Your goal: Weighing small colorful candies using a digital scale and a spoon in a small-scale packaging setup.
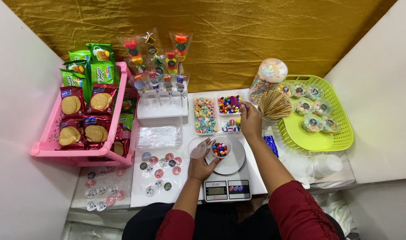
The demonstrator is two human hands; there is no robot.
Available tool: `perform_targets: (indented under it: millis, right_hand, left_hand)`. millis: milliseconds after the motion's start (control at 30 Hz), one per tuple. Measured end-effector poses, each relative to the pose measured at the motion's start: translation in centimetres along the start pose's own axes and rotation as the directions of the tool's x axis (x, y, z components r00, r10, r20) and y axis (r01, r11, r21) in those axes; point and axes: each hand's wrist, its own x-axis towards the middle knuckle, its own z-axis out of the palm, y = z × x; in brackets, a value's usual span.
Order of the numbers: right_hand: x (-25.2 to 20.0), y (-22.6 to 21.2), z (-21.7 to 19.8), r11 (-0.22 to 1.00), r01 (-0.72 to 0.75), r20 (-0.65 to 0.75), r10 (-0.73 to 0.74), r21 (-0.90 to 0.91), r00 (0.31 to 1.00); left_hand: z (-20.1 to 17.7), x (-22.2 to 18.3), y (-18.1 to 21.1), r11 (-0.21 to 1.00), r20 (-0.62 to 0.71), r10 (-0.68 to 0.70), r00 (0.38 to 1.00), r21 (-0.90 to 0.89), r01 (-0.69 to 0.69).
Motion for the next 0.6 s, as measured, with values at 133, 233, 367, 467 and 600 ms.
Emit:
perform_targets:
  millis: [133,233,367,467,600]
  right_hand:
    - [0.0,0.3,1.2,0.999,-0.026,0.073,0.023,0.038,0.997]
    - [0.0,0.6,1.5,0.998,-0.039,0.109,0.044,-0.050,0.993]
    - [0.3,1.9,2.8,0.997,-0.072,0.116,0.070,0.007,0.991]
    - [0.7,2.7,3.7,0.948,-0.205,0.074,0.192,0.245,0.979]
    - [0.4,3.0,4.5,0.683,-0.377,0.091,0.415,0.626,0.905]
  left_hand:
    - [0.0,0.0,0.0,1.000,0.003,0.004,1.000,0.007,-0.004]
    - [-0.1,0.0,0.1,1.000,0.004,-0.006,1.000,0.003,0.006]
    - [-0.2,0.0,0.6,1.000,-0.003,0.005,1.000,-0.006,-0.005]
    - [-0.3,0.2,0.7,1.000,-0.010,0.003,1.000,-0.008,-0.003]
    - [0.0,0.1,0.3,1.000,-0.016,-0.005,1.000,-0.013,0.005]
